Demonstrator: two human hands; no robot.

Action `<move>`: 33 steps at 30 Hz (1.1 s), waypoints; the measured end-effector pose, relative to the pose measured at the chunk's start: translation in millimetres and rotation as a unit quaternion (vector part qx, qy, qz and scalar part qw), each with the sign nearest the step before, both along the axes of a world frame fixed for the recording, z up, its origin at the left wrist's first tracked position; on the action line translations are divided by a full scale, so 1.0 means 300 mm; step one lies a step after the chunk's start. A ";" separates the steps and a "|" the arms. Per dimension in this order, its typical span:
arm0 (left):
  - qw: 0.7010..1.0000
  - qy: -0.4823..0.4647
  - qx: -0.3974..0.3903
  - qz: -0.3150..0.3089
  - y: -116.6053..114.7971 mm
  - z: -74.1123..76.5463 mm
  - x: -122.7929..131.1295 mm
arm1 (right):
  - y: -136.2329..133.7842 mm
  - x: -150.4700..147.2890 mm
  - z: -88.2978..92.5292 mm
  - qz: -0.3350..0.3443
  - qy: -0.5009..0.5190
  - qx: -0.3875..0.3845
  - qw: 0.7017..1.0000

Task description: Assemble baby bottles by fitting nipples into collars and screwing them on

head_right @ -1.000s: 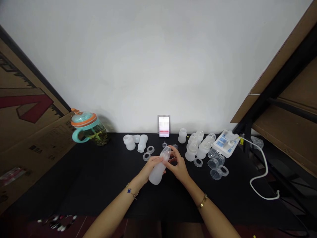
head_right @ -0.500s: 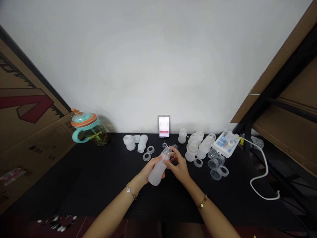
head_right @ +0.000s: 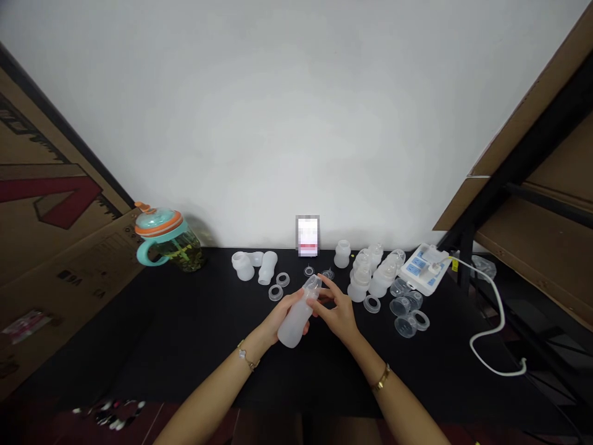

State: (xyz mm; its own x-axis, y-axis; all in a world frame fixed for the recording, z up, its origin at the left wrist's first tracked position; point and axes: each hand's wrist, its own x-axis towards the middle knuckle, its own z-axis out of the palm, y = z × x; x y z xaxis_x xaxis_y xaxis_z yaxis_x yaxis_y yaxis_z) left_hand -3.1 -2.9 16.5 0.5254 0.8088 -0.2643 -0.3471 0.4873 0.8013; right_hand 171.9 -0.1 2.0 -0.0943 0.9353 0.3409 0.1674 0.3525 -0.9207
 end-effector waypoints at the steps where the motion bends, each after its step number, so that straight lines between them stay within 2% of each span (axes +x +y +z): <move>1: 1.000 0.002 -0.001 0.000 -0.001 0.003 0.000 | 0.001 0.001 0.000 0.000 -0.001 -0.002 1.000; 6: 1.000 0.005 -0.010 -0.005 -0.001 0.008 0.001 | -0.002 0.003 0.009 -0.007 -0.006 -0.006 1.000; 25: 0.998 -0.041 -0.045 -0.003 0.014 -0.026 0.001 | -0.009 -0.005 0.018 -0.006 -0.019 0.001 1.000; 33: 0.996 -0.003 -0.048 0.070 0.011 -0.039 0.003 | -0.010 -0.017 0.022 0.004 -0.031 0.035 0.999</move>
